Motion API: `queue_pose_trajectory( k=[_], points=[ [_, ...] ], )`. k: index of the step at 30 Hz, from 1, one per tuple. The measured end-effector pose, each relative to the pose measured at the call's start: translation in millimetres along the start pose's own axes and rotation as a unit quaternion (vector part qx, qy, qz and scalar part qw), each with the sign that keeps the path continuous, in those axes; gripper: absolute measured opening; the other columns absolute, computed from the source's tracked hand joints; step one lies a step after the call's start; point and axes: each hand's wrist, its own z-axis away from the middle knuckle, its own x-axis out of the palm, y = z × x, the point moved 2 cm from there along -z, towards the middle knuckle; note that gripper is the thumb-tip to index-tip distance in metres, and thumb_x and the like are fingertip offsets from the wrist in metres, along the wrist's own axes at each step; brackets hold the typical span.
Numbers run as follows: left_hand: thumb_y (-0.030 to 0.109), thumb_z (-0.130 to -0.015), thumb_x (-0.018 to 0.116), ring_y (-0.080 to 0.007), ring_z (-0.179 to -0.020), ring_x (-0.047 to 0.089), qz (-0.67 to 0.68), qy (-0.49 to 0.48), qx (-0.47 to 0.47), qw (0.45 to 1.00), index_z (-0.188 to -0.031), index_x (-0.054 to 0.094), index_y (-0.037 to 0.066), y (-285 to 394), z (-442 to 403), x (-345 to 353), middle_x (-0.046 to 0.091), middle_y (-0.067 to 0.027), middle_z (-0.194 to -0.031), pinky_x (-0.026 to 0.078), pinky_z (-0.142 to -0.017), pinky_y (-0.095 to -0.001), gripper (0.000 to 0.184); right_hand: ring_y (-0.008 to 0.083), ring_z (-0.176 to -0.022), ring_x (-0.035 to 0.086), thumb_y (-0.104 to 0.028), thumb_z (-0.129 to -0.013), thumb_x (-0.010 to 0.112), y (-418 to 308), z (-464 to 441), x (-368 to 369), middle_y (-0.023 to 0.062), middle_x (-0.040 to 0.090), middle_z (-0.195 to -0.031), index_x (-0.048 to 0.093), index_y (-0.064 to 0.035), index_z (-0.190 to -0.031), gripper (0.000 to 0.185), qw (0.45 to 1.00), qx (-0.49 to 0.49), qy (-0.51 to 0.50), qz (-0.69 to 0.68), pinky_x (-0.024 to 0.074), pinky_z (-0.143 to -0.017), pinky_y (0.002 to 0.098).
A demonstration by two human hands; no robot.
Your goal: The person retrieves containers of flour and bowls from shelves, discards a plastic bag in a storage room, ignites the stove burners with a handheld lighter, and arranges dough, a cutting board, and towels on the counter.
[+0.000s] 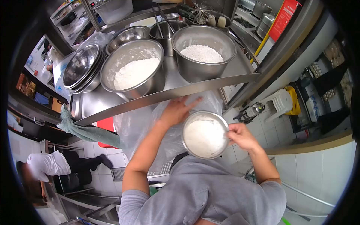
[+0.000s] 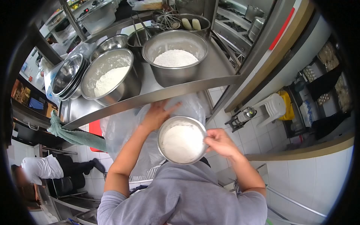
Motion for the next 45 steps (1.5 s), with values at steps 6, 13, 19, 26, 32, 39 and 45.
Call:
queue_pose_trajectory(
  k=[6, 13, 19, 26, 32, 39, 45],
  points=[
    [0.034, -0.081, 0.07, -0.0307, -0.113, 0.058, -0.021, -0.047, 0.044, 0.998, -0.154, 0.028, 0.031, 38.7, -23.8, 45.8, 0.065, -0.0099, -0.116, 0.03, -0.11, -0.0623, 0.083, 0.0075, -0.061, 0.059, -0.005, -0.089, 0.059, -0.7, 23.3, -59.2, 0.0002, 0.061, -0.069, 0.063, 0.0009, -0.077, 0.013, 0.992, -0.062, 0.111, 0.011, 0.0535, -0.058, 0.0246],
    [0.012, -0.072, 0.066, -0.0267, -0.104, 0.06, -0.03, -0.192, -0.039, 0.98, -0.093, 0.072, 0.011, 4.8, 35.5, 83.0, 0.068, -0.0052, -0.095, 0.041, -0.098, -0.0484, 0.022, 0.0105, -0.066, 0.063, -0.004, -0.089, 0.057, 60.1, -30.3, -63.4, 0.0029, 0.06, -0.073, 0.062, 0.0028, -0.081, 0.011, 0.974, -0.082, 0.2, -0.071, 0.0585, -0.062, 0.0279],
    [0.006, -0.061, 0.073, -0.0309, -0.106, 0.057, -0.018, -0.079, -0.143, 0.986, -0.101, 0.072, 0.009, -19.6, 97.1, -20.0, 0.062, -0.0081, -0.098, 0.039, -0.103, -0.046, 0.04, 0.0137, -0.069, 0.065, -0.006, -0.09, 0.057, 75.2, -97.9, -26.2, 0.0057, 0.061, -0.074, 0.05, -0.0017, -0.07, 0.022, 0.947, -0.101, 0.255, -0.168, 0.0606, -0.062, 0.0299],
    [0.006, -0.059, 0.075, -0.0323, -0.104, 0.056, -0.032, 0.066, -0.22, 0.973, -0.101, 0.074, 0.009, -37.2, 152.8, -88.0, 0.056, -0.0091, -0.096, 0.04, -0.106, -0.0492, 0.042, 0.0134, -0.056, 0.06, -0.011, -0.088, 0.062, 90.0, -168.7, -22.0, 0.0052, 0.055, -0.062, 0.047, -0.0019, -0.067, 0.027, 0.934, -0.086, 0.339, -0.075, 0.0546, -0.054, 0.0308],
    [0.004, -0.061, 0.072, -0.0306, -0.103, 0.056, 0.026, 0.087, -0.207, 0.974, -0.107, 0.073, 0.011, -14.8, 135.5, -96.0, 0.057, -0.0086, -0.097, 0.042, -0.104, -0.0477, 0.047, 0.0285, -0.061, 0.067, -0.019, -0.088, 0.065, 122.1, -187.9, -34.3, 0.0163, 0.061, -0.06, 0.053, 0.0011, -0.068, 0.031, 0.914, -0.101, 0.389, 0.054, 0.052, -0.059, 0.0385],
    [0.001, -0.064, 0.074, -0.0342, -0.11, 0.058, 0.134, 0.181, -0.212, 0.951, -0.113, 0.072, 0.009, -17.7, 81.0, -69.3, 0.064, -0.0151, -0.116, 0.047, -0.096, -0.0411, 0.051, 0.0266, -0.071, 0.067, -0.022, -0.095, 0.064, 5.9, -77.1, -1.4, 0.0167, 0.069, -0.081, 0.062, 0.0024, -0.089, 0.025, 0.927, -0.22, 0.236, 0.189, 0.0534, -0.072, 0.0338],
    [0.022, -0.075, 0.076, -0.0391, -0.107, 0.059, 0.105, -0.044, -0.253, 0.961, -0.108, 0.068, 0.001, -35.7, 16.6, -62.5, 0.064, -0.0207, -0.114, 0.048, -0.091, -0.0426, 0.041, 0.0272, -0.076, 0.067, -0.013, -0.093, 0.057, -65.9, -45.5, 111.5, 0.0144, 0.068, -0.087, 0.063, 0.0012, -0.098, 0.016, 0.848, -0.365, -0.34, 0.179, 0.0526, -0.071, 0.0351]
  ],
)
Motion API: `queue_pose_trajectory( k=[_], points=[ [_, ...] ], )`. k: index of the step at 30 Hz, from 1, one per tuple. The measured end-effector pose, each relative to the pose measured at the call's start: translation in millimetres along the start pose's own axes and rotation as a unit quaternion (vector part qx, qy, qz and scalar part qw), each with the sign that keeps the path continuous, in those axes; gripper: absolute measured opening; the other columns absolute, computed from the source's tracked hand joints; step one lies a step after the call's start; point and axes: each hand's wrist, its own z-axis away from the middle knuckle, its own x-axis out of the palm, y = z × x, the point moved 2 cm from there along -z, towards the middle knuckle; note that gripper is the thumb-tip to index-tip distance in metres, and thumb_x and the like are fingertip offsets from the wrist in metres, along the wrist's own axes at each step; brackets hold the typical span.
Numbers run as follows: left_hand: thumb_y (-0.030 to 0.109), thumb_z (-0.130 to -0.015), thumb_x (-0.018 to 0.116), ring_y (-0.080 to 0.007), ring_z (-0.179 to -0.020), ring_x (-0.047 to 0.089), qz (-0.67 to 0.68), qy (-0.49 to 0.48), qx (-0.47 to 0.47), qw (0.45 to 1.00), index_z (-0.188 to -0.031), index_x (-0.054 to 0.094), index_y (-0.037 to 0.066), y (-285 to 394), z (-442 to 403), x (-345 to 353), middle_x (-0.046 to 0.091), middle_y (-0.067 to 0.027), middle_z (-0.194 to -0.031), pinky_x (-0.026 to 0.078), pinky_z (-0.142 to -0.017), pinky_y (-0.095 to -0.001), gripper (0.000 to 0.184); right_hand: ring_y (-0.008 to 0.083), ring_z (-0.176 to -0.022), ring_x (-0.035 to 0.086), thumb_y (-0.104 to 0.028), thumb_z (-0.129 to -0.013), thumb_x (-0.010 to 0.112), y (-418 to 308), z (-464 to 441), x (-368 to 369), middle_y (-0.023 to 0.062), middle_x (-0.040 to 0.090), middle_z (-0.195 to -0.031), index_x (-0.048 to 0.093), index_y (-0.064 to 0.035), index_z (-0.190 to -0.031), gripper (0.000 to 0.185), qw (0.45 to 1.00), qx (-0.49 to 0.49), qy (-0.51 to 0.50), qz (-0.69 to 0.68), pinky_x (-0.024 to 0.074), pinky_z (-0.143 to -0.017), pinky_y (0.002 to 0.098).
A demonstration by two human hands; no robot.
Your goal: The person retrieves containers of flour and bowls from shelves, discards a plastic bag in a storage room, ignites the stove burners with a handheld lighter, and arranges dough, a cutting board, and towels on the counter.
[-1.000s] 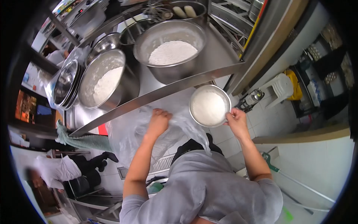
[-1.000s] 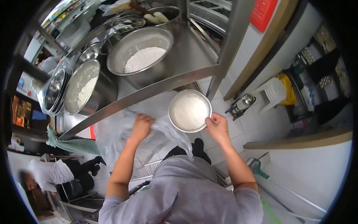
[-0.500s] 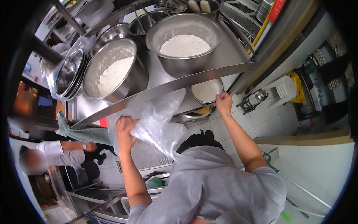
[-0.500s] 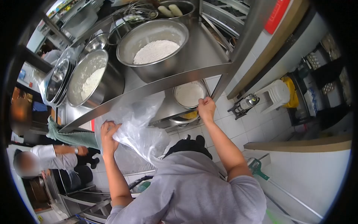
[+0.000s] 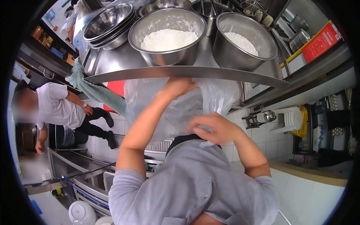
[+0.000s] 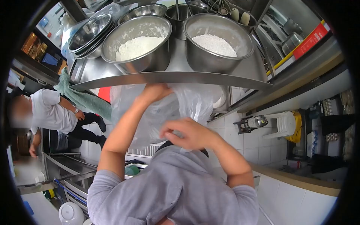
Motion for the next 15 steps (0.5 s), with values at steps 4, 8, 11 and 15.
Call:
queue_pose_trajectory(
  k=[4, 8, 11, 15],
  points=[
    [0.03, -0.079, 0.078, -0.0361, -0.104, 0.059, -0.008, -0.018, -0.068, 0.998, -0.101, 0.066, 0.002, -0.8, 17.5, -16.1, 0.064, -0.0163, -0.109, 0.045, -0.089, -0.047, 0.038, 0.0347, -0.083, 0.069, -0.022, -0.093, 0.057, 138.2, -50.5, -13.5, 0.0199, 0.069, -0.091, 0.06, 0.0012, -0.114, 0.031, 0.949, 0.001, 0.071, 0.308, 0.0534, -0.078, 0.0442],
    [0.03, -0.077, 0.079, -0.0355, -0.107, 0.057, -0.085, 0.364, 0.069, 0.925, -0.108, 0.065, 0.006, -24.3, 78.3, 17.9, 0.061, -0.0125, -0.116, 0.043, -0.09, -0.0498, 0.042, 0.0417, -0.092, 0.066, -0.023, -0.093, 0.058, 111.9, -89.9, -51.8, 0.0217, 0.069, -0.095, 0.062, 0.0009, -0.111, 0.031, 0.903, 0.367, 0.118, 0.19, 0.0524, -0.082, 0.0464],
    [0.024, -0.076, 0.078, -0.0385, -0.116, 0.052, -0.166, 0.136, 0.097, 0.972, -0.12, 0.06, 0.01, -68.7, 102.8, 42.8, 0.053, -0.0124, -0.132, 0.038, -0.099, -0.0537, 0.05, 0.0407, -0.093, 0.066, -0.024, -0.093, 0.058, 137.9, -109.4, -47.0, 0.0227, 0.069, -0.095, 0.064, 0.0006, -0.11, 0.03, 0.902, 0.095, 0.179, 0.383, 0.0522, -0.081, 0.0469],
    [0.014, -0.075, 0.071, -0.0412, -0.124, 0.047, -0.327, 0.191, -0.066, 0.923, -0.129, 0.057, 0.012, -82.6, 101.2, -10.0, 0.051, -0.0147, -0.135, 0.029, -0.109, -0.0586, 0.055, 0.0414, -0.093, 0.066, -0.025, -0.091, 0.061, 173.3, -138.0, -35.6, 0.0223, 0.069, -0.104, 0.063, -0.0006, -0.108, 0.03, 0.906, 0.021, 0.148, 0.395, 0.0522, -0.079, 0.0478]
  ],
)
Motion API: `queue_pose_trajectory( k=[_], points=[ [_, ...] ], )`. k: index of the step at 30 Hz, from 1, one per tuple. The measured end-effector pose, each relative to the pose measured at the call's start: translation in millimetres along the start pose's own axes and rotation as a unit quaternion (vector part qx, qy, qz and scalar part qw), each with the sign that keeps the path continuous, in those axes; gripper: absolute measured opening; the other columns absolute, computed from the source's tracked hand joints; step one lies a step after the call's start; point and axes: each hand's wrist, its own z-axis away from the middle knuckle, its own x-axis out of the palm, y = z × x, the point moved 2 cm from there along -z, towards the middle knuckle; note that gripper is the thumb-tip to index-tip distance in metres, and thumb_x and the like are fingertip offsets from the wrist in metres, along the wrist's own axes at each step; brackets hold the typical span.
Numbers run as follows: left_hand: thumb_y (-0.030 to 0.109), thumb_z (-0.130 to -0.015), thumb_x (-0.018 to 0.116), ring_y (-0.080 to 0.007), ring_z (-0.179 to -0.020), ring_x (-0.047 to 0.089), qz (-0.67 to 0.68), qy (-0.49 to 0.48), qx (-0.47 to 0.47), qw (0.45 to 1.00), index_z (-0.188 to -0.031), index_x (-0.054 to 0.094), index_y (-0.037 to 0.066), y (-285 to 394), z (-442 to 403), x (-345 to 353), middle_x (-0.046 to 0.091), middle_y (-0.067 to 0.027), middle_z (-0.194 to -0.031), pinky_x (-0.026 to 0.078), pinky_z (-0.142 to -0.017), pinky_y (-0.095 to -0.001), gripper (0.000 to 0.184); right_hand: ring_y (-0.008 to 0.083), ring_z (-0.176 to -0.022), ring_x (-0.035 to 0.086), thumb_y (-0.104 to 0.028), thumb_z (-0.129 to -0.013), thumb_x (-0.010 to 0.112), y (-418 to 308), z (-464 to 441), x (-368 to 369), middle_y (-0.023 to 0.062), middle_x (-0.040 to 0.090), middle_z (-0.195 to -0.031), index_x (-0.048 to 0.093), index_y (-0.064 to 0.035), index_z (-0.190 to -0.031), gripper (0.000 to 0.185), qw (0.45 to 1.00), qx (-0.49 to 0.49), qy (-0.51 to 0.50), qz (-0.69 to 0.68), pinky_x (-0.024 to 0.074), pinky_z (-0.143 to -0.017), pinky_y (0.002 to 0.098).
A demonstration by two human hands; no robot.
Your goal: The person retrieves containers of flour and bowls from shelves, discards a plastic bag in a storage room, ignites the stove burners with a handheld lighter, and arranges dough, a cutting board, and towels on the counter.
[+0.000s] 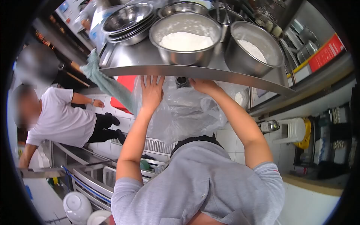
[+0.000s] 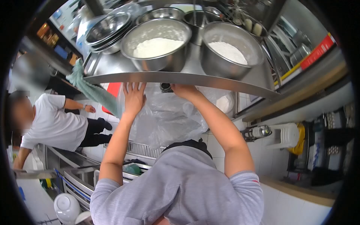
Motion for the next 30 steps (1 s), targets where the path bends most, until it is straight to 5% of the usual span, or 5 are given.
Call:
queue_pose_trajectory(
  k=[1, 3, 10, 16, 30],
  points=[
    [0.01, -0.075, 0.067, -0.0406, -0.126, 0.046, 0.009, 0.016, -0.017, 1.0, -0.129, 0.057, 0.012, -11.2, -5.1, -2.7, 0.052, -0.0152, -0.135, 0.027, -0.111, -0.0598, 0.055, 0.0414, -0.093, 0.066, -0.025, -0.091, 0.061, 15.9, -2.1, 24.7, 0.0223, 0.069, -0.104, 0.063, -0.0006, -0.108, 0.03, 1.0, -0.013, -0.005, -0.002, 0.0522, -0.079, 0.0478],
    [0.012, -0.078, 0.068, -0.0417, -0.126, 0.045, 0.016, -0.01, -0.004, 1.0, -0.129, 0.056, 0.012, -31.3, -13.9, 7.1, 0.054, -0.0173, -0.13, 0.028, -0.11, -0.0606, 0.053, 0.0383, -0.104, 0.064, -0.03, -0.093, 0.06, 45.1, -2.2, 72.9, 0.0227, 0.067, -0.105, 0.061, -0.001, -0.112, 0.034, 0.943, 0.141, -0.3, 0.041, 0.0495, -0.089, 0.0474],
    [0.012, -0.084, 0.061, -0.0431, -0.121, 0.048, 0.143, -0.017, 0.035, 0.989, -0.12, 0.06, 0.004, -25.3, -26.3, 25.6, 0.059, -0.0239, -0.12, 0.034, -0.105, -0.0574, 0.036, 0.0385, -0.12, 0.055, -0.045, -0.072, 0.081, -13.0, -7.8, 65.2, 0.0202, 0.057, -0.129, 0.052, -0.0018, -0.128, 0.077, 0.984, 0.166, -0.058, -0.022, 0.0478, -0.097, 0.0449],
    [0.012, -0.086, 0.061, -0.0452, -0.106, 0.057, 0.293, -0.017, -0.005, 0.956, -0.111, 0.061, 0.0, -13.6, -39.3, 35.2, 0.061, -0.0263, -0.111, 0.046, -0.092, -0.0512, 0.028, 0.0397, -0.115, 0.058, -0.034, -0.07, 0.085, -11.4, -9.1, 80.3, 0.0208, 0.061, -0.122, 0.054, -0.0023, -0.126, 0.072, 0.985, 0.143, 0.06, -0.081, 0.0484, -0.094, 0.0459],
    [0.022, -0.091, 0.059, -0.0394, -0.105, 0.062, 0.308, -0.045, -0.147, 0.939, -0.114, 0.063, 0.002, 21.4, -44.8, 159.3, 0.065, -0.0218, -0.114, 0.05, -0.091, -0.0487, 0.031, 0.0309, -0.098, 0.07, -0.026, -0.07, 0.09, -114.0, 122.4, -127.8, 0.0134, 0.07, -0.109, 0.06, -0.0043, -0.118, 0.061, 0.953, 0.168, -0.103, -0.23, 0.0563, -0.083, 0.0394]
  ],
)
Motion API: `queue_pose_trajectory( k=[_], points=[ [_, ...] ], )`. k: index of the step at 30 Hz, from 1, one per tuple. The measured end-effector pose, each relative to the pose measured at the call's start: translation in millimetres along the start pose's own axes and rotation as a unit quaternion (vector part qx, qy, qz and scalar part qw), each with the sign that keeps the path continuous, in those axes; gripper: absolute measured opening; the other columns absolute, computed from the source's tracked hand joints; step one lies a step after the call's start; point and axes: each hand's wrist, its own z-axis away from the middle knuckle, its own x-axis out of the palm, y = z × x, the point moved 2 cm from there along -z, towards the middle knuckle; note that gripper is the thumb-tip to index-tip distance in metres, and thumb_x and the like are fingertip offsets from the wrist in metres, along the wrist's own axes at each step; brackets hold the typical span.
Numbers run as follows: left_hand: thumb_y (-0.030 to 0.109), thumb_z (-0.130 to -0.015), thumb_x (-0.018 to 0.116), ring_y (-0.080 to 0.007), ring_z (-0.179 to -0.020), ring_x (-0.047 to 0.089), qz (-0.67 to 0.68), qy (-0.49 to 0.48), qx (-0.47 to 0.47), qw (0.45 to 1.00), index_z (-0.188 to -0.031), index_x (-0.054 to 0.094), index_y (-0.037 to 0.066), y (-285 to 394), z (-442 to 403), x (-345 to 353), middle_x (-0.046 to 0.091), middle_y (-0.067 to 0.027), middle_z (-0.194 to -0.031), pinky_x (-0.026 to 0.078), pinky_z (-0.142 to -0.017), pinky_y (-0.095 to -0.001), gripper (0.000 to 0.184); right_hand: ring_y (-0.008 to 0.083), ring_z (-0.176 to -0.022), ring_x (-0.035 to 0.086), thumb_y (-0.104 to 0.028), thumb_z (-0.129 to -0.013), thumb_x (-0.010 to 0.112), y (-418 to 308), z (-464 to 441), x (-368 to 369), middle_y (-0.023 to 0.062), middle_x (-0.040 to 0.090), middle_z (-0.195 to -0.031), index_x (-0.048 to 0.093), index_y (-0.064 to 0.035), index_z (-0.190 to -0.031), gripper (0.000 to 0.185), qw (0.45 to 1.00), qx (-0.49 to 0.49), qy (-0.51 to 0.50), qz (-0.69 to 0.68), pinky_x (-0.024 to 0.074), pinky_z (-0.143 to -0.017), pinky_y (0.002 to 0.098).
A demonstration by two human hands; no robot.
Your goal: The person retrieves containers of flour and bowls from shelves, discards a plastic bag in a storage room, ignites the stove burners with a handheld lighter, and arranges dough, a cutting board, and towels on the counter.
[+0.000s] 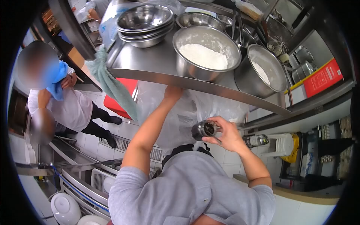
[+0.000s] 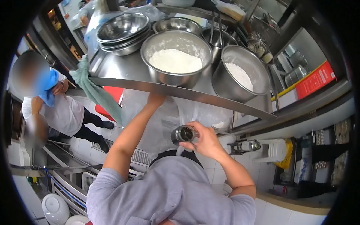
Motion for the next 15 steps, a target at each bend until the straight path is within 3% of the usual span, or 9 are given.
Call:
queue_pose_trajectory(
  k=[2, 5, 7, 9, 11, 13, 15],
  points=[
    [0.023, -0.092, 0.058, -0.0385, -0.1, 0.064, -0.08, 0.057, 0.031, 0.995, -0.112, 0.065, 0.003, -0.1, 11.2, 6.8, 0.067, -0.0198, -0.109, 0.052, -0.086, -0.0481, 0.029, 0.0252, -0.1, 0.07, -0.023, -0.068, 0.091, -7.5, 22.1, -21.4, 0.011, 0.071, -0.109, 0.06, -0.0041, -0.119, 0.063, 0.999, 0.024, 0.031, -0.013, 0.0568, -0.085, 0.0376],
    [0.024, -0.092, 0.058, -0.0402, -0.093, 0.066, -0.111, 0.039, 0.042, 0.992, -0.109, 0.067, 0.005, -46.8, 2.5, 32.9, 0.069, -0.019, -0.102, 0.053, -0.08, -0.0488, 0.027, 0.0215, -0.103, 0.069, -0.016, -0.068, 0.091, -7.6, 41.0, -46.8, 0.0111, 0.071, -0.111, 0.059, -0.0022, -0.122, 0.064, 0.993, 0.057, 0.105, 0.026, 0.0553, -0.086, 0.0341],
    [0.023, -0.09, 0.061, -0.0422, -0.087, 0.065, -0.057, 0.037, -0.002, 0.998, -0.106, 0.068, 0.005, -26.9, 6.6, -2.5, 0.069, -0.0195, -0.097, 0.053, -0.076, -0.0498, 0.025, 0.0226, -0.099, 0.071, -0.017, -0.069, 0.09, 7.5, 45.3, -55.8, 0.0142, 0.072, -0.107, 0.059, 0.0003, -0.121, 0.063, 0.984, 0.068, 0.165, 0.004, 0.0549, -0.086, 0.0339],
    [0.016, -0.08, 0.074, -0.0432, -0.104, 0.061, -0.044, -0.007, -0.009, 0.999, -0.113, 0.064, 0.001, -21.5, 11.9, -31.3, 0.065, -0.024, -0.114, 0.049, -0.086, -0.0496, 0.037, 0.0233, -0.096, 0.072, -0.017, -0.07, 0.09, 16.7, 45.3, -66.2, 0.017, 0.072, -0.102, 0.059, 0.0029, -0.119, 0.062, 0.972, 0.076, 0.209, 0.077, 0.0548, -0.085, 0.0342],
    [0.017, -0.08, 0.075, -0.0432, -0.099, 0.063, -0.06, 0.021, 0.026, 0.998, -0.104, 0.068, 0.0, -24.2, 20.1, -58.5, 0.067, -0.0232, -0.107, 0.05, -0.085, -0.049, 0.03, 0.0248, -0.096, 0.072, -0.02, -0.071, 0.089, 32.2, 39.5, -70.0, 0.0172, 0.073, -0.099, 0.059, 0.0031, -0.118, 0.061, 0.955, 0.044, 0.274, 0.105, 0.0543, -0.085, 0.0339],
    [0.016, -0.079, 0.077, -0.0436, -0.092, 0.064, -0.076, -0.03, 0.001, 0.997, -0.095, 0.069, -0.002, -47.7, 29.2, -72.3, 0.069, -0.0217, -0.098, 0.05, -0.082, -0.0477, 0.025, 0.0317, -0.103, 0.07, -0.023, -0.069, 0.089, 54.0, 27.8, -71.3, 0.0186, 0.072, -0.102, 0.061, 0.0004, -0.116, 0.06, 0.945, 0.066, 0.314, 0.068, 0.0536, -0.087, 0.0378],
    [0.017, -0.079, 0.077, -0.042, -0.09, 0.064, -0.09, -0.04, 0.01, 0.995, -0.093, 0.069, -0.002, -48.1, 41.5, -89.9, 0.069, -0.0213, -0.096, 0.05, -0.08, -0.0471, 0.024, 0.0313, -0.101, 0.07, -0.025, -0.069, 0.089, 79.4, 7.0, -67.6, 0.0178, 0.072, -0.102, 0.062, 0.0002, -0.115, 0.059, 0.939, 0.04, 0.335, 0.058, 0.0536, -0.087, 0.0377]
  ],
)
